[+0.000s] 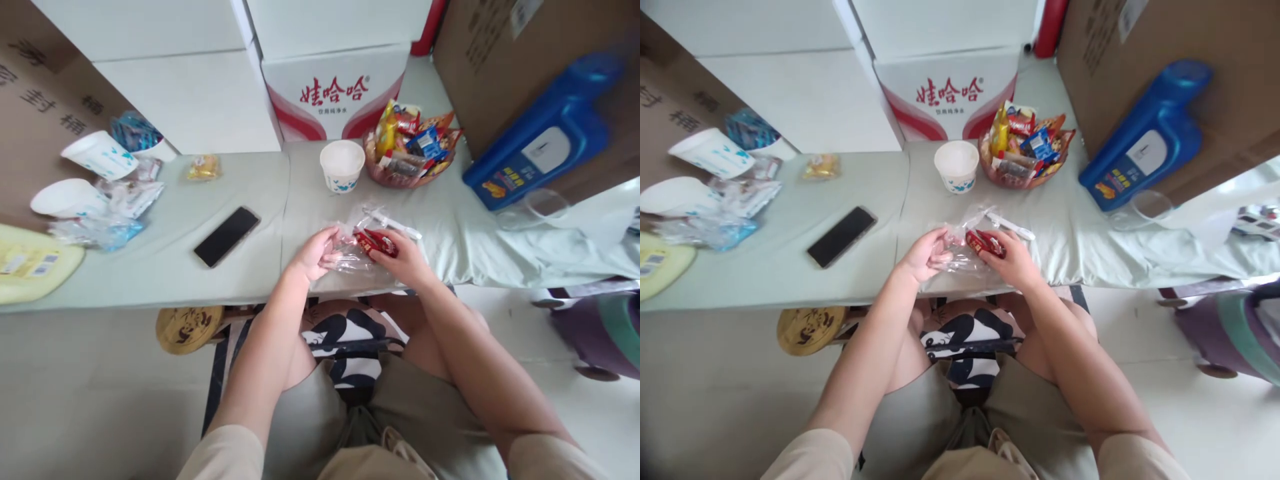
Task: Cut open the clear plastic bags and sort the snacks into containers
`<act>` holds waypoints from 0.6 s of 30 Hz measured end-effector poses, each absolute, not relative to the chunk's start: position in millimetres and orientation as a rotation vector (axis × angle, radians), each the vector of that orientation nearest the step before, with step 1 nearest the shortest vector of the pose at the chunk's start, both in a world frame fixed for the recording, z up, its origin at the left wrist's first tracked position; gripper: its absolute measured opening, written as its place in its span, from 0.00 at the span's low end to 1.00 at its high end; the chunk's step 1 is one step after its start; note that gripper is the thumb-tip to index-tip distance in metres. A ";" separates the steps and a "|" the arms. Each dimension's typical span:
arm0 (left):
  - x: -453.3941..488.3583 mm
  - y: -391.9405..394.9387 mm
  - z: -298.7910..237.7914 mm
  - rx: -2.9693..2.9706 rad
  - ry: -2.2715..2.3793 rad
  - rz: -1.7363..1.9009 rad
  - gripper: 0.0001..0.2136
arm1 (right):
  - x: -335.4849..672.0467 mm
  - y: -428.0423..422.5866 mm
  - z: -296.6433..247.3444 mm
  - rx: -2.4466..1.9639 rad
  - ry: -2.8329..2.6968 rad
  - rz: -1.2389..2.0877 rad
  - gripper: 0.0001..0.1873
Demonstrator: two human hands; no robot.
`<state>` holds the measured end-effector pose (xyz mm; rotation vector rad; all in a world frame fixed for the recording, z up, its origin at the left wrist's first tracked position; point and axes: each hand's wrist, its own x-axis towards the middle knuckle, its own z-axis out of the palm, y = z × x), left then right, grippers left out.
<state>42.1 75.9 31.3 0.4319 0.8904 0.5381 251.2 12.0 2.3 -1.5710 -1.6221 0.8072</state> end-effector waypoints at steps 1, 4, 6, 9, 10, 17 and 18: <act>41.1 76.8 31.4 0.430 0.906 0.554 0.11 | 252.5 11.9 2.1 -1.563 -1.597 0.822 0.23; 39.4 78.5 29.7 0.454 0.993 0.630 0.11 | 254.0 12.6 1.4 -1.535 -1.502 0.881 0.20; 38.9 79.0 27.8 0.475 1.066 0.697 0.11 | 255.5 13.3 0.9 -1.574 -1.362 0.825 0.19; 37.8 79.4 25.6 0.506 1.131 0.792 0.09 | 262.0 13.8 3.0 -1.579 -1.085 0.710 0.21; 37.3 79.4 25.3 0.518 1.142 0.808 0.09 | 265.7 14.1 5.5 -1.557 -1.010 0.674 0.22; 37.1 80.2 27.8 0.582 1.172 0.810 0.07 | 302.8 62.2 73.1 -1.758 -1.083 0.148 0.19; 37.8 80.8 28.6 0.593 1.169 0.808 0.07 | 307.9 79.0 87.8 -1.791 -1.169 0.060 0.19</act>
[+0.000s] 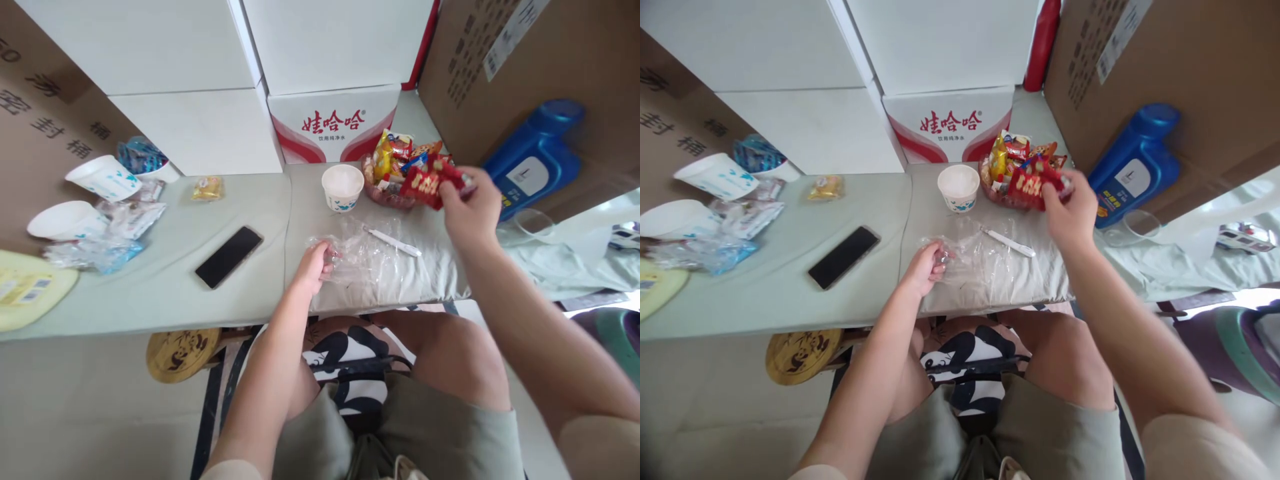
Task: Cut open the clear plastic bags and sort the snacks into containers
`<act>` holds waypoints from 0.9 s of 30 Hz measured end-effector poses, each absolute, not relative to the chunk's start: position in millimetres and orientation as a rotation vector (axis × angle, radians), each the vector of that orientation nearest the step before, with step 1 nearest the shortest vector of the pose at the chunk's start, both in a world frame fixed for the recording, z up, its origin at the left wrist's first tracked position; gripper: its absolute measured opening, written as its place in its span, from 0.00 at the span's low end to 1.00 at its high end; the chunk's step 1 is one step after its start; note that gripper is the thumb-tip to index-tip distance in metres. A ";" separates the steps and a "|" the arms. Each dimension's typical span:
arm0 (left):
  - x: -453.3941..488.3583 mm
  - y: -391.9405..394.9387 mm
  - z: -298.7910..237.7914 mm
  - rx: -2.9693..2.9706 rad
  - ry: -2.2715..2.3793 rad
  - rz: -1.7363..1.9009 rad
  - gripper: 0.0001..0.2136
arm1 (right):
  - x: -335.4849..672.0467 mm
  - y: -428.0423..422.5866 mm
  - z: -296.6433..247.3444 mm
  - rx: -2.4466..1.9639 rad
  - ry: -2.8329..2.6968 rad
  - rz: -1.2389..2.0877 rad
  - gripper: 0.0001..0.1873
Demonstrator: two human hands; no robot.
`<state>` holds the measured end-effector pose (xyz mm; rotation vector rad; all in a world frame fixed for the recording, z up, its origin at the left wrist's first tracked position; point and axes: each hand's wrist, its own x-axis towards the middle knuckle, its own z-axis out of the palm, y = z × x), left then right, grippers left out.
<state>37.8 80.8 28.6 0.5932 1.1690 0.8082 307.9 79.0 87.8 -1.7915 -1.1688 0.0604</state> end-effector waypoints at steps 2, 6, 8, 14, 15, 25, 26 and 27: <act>39.5 82.4 30.7 0.613 1.165 0.802 0.06 | 316.5 116.8 113.9 -1.860 -1.334 -0.124 0.20; 41.7 85.9 34.2 0.617 1.192 0.802 0.05 | 326.3 185.9 133.2 -2.084 -1.497 -0.182 0.27; 41.4 87.2 34.8 0.612 1.195 0.812 0.05 | 329.1 208.5 126.2 -2.186 -1.603 -0.068 0.30; 39.6 90.2 35.1 0.607 1.163 0.789 0.06 | 346.2 239.0 101.7 -2.184 -1.742 0.155 0.30; 39.5 90.9 35.4 0.604 1.160 0.783 0.06 | 349.6 240.7 102.1 -2.174 -1.742 0.216 0.30; 23.6 93.8 36.1 0.657 1.212 0.821 0.08 | 300.1 109.7 87.2 -1.674 -1.992 -0.019 0.20; 19.2 93.6 35.7 0.672 1.222 0.833 0.08 | 291.0 82.5 71.7 -1.556 -2.113 0.100 0.20; 14.4 93.4 35.1 0.686 1.244 0.848 0.08 | 283.4 56.4 54.7 -1.442 -2.239 0.231 0.20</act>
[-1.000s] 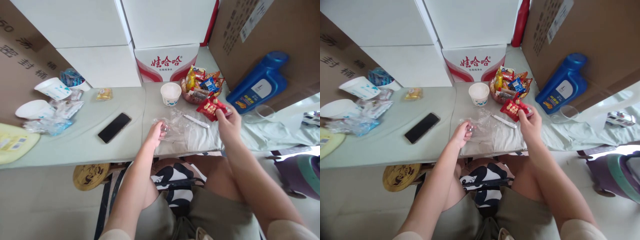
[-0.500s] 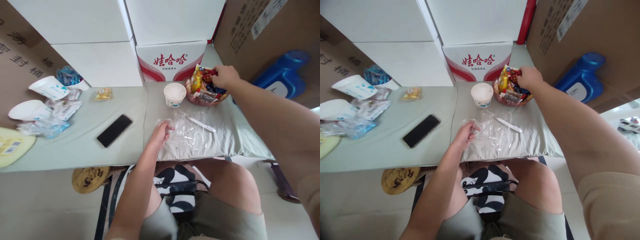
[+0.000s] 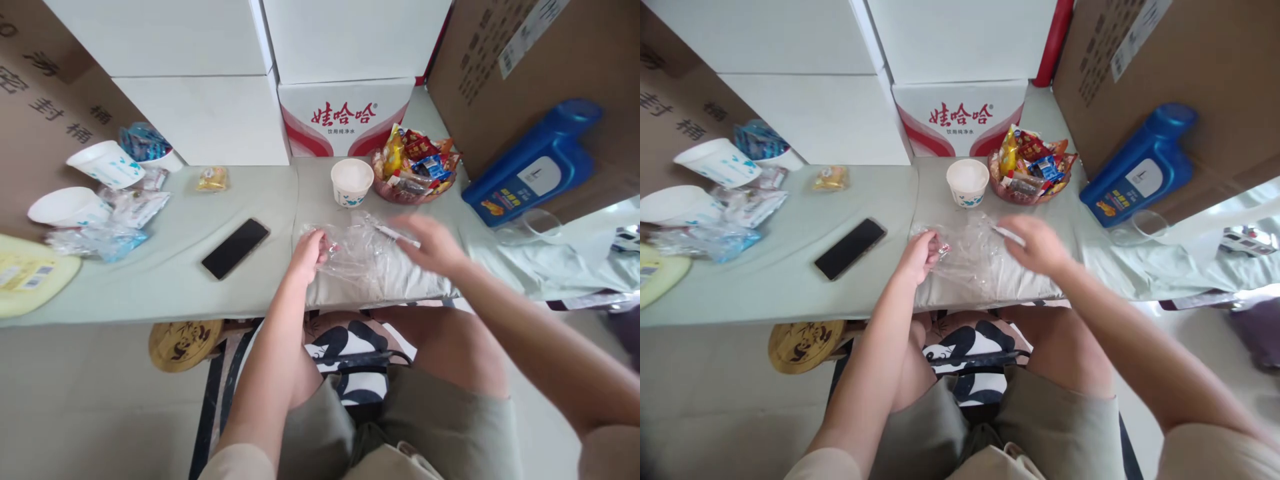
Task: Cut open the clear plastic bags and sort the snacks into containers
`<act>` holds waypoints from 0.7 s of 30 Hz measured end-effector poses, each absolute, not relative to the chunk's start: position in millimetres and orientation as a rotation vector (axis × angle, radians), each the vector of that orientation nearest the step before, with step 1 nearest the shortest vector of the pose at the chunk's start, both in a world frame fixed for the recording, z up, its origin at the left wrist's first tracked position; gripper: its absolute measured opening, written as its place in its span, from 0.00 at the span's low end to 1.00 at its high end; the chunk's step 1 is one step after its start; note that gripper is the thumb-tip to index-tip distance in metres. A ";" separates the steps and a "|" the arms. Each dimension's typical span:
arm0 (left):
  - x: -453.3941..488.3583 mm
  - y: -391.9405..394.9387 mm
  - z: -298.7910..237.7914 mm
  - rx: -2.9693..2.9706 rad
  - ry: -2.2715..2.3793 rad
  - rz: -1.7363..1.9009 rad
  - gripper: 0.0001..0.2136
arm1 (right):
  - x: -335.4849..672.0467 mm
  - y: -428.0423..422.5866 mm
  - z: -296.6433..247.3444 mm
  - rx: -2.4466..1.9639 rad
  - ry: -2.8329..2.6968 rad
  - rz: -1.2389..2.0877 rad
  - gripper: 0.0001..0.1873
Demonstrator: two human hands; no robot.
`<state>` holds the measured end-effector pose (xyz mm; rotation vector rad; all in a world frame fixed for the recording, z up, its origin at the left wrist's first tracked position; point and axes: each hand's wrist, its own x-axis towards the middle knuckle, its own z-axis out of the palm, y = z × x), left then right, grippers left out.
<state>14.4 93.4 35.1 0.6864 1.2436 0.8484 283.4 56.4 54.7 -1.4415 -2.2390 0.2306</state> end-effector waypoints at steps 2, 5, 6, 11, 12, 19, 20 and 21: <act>3.0 93.4 32.8 0.702 1.310 0.893 0.07 | 273.1 12.7 22.2 -1.370 -2.359 0.391 0.24; -17.3 93.2 27.1 0.731 1.416 1.005 0.04 | 268.9 -25.2 -7.5 -1.510 -2.374 0.357 0.30; -24.4 92.1 25.3 0.757 1.460 1.056 0.03 | 269.3 -31.2 -11.2 -1.559 -2.357 0.325 0.31; -42.3 62.7 26.2 1.198 1.749 1.389 0.15 | 267.9 -38.3 -9.3 -1.659 -2.289 0.196 0.25; -39.0 50.9 27.8 1.401 1.726 1.382 0.15 | 265.5 -37.8 -8.8 -1.667 -2.290 0.175 0.24; 15.2 -14.5 19.3 2.255 1.004 0.417 0.24 | 248.6 -32.3 -7.4 -1.721 -2.182 0.174 0.25; 16.6 -13.6 17.1 2.236 1.019 0.397 0.18 | 249.8 -32.3 -6.5 -1.706 -2.173 0.197 0.26; 15.1 -10.4 15.7 2.188 1.056 0.427 0.13 | 252.3 -32.7 -5.9 -1.689 -2.167 0.216 0.27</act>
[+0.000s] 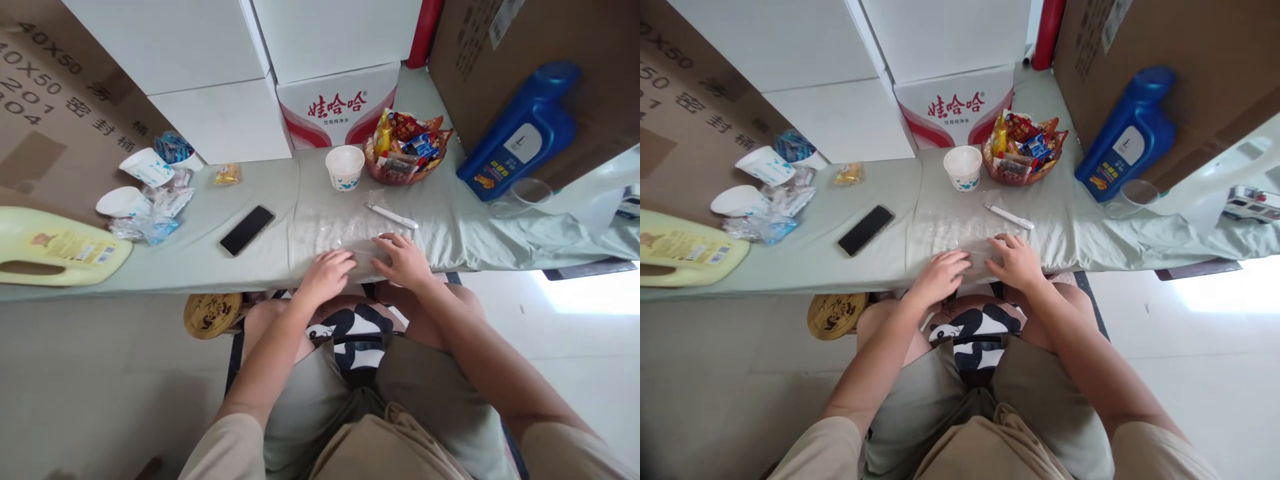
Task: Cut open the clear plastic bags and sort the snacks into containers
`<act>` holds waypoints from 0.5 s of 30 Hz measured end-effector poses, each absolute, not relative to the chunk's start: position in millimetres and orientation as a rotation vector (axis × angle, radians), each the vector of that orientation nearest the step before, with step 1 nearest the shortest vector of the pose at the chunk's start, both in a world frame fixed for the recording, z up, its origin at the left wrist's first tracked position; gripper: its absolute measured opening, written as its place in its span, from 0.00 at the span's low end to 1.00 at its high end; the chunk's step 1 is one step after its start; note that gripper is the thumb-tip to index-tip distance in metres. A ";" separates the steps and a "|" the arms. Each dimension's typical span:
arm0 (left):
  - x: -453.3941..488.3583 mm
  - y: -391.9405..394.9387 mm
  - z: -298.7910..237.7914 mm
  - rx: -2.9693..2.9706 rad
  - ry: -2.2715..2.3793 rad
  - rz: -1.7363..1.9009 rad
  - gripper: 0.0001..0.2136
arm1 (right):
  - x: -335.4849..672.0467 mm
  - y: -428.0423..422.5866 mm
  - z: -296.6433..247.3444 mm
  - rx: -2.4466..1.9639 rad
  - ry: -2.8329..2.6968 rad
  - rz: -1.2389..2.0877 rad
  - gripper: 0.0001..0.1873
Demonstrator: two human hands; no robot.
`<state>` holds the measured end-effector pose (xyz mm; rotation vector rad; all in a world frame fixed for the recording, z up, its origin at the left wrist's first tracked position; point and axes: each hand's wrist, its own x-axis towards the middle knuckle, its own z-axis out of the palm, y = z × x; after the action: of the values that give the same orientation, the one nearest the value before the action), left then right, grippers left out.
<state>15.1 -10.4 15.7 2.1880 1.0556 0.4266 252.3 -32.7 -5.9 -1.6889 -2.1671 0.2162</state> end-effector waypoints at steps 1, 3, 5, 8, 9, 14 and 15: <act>11.2 -5.5 15.2 2.115 1.101 0.492 0.11 | 256.1 -33.3 -5.6 -1.671 -2.166 0.230 0.28; -0.1 5.9 17.0 1.903 1.198 0.698 0.10 | 265.9 -34.7 -6.6 -1.643 -2.175 0.250 0.27; -10.3 15.1 20.9 1.668 1.258 0.878 0.08 | 276.1 -35.4 -9.1 -1.623 -2.180 0.286 0.23; -16.1 21.1 25.5 1.396 1.285 1.025 0.05 | 285.2 -35.0 -11.8 -1.550 -2.190 0.382 0.24; -15.7 21.6 26.1 1.327 1.286 1.053 0.05 | 285.7 -34.7 -11.7 -1.515 -2.209 0.415 0.28; -12.8 23.7 22.0 1.154 1.256 1.091 0.06 | 275.6 -35.3 -7.5 -1.432 -2.393 0.522 0.41; -13.4 24.7 20.4 1.153 1.254 1.094 0.07 | 273.2 -35.5 -7.5 -1.427 -2.419 0.524 0.41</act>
<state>-13.4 24.7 20.4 1.1533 1.2540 1.0944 273.2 -35.5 -7.5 -1.4274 -2.4194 0.5241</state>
